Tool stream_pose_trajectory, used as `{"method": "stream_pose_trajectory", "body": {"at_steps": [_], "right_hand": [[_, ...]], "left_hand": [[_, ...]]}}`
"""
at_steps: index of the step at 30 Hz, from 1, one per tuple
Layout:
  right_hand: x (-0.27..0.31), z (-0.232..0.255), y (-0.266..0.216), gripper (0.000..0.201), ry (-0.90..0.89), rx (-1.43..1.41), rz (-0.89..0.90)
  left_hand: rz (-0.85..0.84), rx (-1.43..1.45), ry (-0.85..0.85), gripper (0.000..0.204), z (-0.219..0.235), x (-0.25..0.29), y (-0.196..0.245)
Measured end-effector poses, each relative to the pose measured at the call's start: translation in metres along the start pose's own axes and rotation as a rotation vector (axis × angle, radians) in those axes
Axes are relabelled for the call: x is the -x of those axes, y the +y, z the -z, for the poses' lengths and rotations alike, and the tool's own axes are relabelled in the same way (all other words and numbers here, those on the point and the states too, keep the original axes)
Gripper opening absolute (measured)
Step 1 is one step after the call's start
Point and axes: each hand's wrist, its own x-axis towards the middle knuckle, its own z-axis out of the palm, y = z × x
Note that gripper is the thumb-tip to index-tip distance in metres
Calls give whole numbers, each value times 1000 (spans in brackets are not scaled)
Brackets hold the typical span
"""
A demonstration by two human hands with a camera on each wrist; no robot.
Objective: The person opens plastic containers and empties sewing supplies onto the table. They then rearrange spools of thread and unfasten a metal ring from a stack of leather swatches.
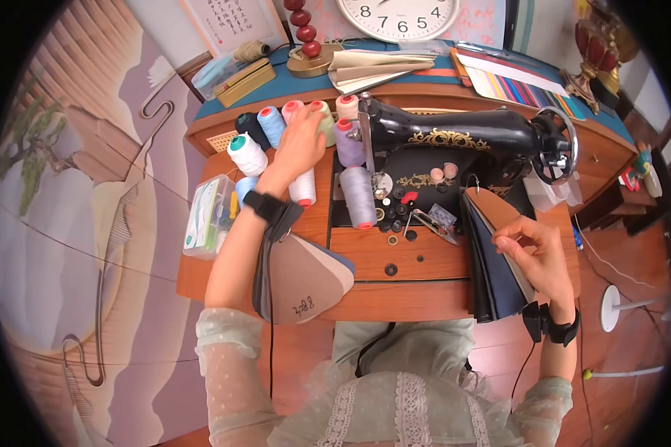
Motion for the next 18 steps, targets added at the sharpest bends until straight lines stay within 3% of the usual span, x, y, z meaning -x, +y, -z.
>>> {"method": "stream_pose_trajectory", "body": {"at_steps": [3, 6, 10, 13, 15, 17, 18], "right_hand": [[4, 1, -2, 8, -10, 13, -33], [10, 6, -8, 8, -19, 37, -71], [13, 8, 3, 9, -22, 59, -58], [10, 6, 8, 9, -28, 38, -71], [8, 4, 7, 8, -43, 29, -68], [7, 3, 5, 8, -51, 26, -67], [7, 2, 5, 8, -57, 38, -56]], "left_hand": [[-113, -235, 132, 45, -33, -29, -25], [124, -142, -193, 47, -39, -43, -28], [137, -157, -193, 43, -29, -26, -17], [41, -88, -141, 39, -14, 0, -7], [4, -122, -237, 38, -3, 19, 8], [0, -136, -223, 35, 5, 32, 19], [74, -76, -318, 34, 11, 36, 25]]}}
